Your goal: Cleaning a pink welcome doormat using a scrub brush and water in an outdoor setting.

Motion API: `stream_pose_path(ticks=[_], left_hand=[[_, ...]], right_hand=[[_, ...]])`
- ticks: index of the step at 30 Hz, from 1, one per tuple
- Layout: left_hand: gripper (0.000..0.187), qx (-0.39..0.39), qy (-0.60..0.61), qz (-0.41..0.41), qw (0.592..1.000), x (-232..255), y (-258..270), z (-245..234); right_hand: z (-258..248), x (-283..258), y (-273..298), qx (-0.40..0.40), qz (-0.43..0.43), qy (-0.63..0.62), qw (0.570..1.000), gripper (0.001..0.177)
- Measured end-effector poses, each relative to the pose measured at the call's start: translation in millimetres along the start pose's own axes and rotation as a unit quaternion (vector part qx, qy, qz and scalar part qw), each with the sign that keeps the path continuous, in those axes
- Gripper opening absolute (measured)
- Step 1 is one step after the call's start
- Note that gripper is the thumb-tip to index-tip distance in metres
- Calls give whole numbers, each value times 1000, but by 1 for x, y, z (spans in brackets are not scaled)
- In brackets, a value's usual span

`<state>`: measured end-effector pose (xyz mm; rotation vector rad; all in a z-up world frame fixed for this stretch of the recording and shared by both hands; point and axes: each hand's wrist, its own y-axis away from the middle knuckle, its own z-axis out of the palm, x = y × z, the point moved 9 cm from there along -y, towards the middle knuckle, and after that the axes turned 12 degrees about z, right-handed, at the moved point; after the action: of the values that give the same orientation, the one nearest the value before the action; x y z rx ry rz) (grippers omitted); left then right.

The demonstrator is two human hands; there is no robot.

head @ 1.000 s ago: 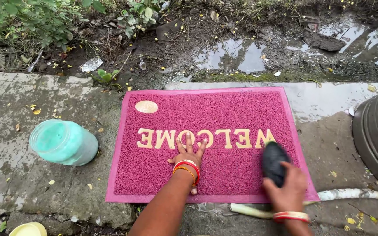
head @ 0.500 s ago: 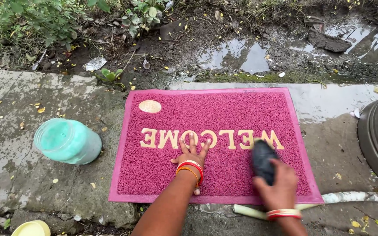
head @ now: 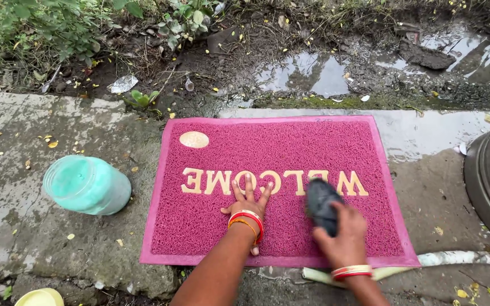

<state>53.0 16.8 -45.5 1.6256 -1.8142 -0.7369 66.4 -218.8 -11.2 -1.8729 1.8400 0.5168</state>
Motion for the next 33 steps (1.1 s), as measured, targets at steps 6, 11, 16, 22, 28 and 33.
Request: stream_pose_path(ticks=[6,11,16,22,28,33], left_hand=[[180,-40,-9,5,999,4,9,-7],[179,-36,3,-8,999,-1,0,3],[179,-16,14,-6,1000,-2,1,-4],[180,-33,-15,2,999,3,2,-2],[180,-1,-11,-12,1000,0,-10,7],[179,-25,0,-6,1000,-2,-15,11]], right_hand=[[-47,108,-52,84,158,83,980,79],[16,-40,0,-5,46,29,999,78],[-3,-4,-29,-68,31,23,997,73],[-28,61,-60,55,141,87,985,78],[33,-65,-11,-47,13,2,999,71],[-9,59,-85,6,85,21,996,81]])
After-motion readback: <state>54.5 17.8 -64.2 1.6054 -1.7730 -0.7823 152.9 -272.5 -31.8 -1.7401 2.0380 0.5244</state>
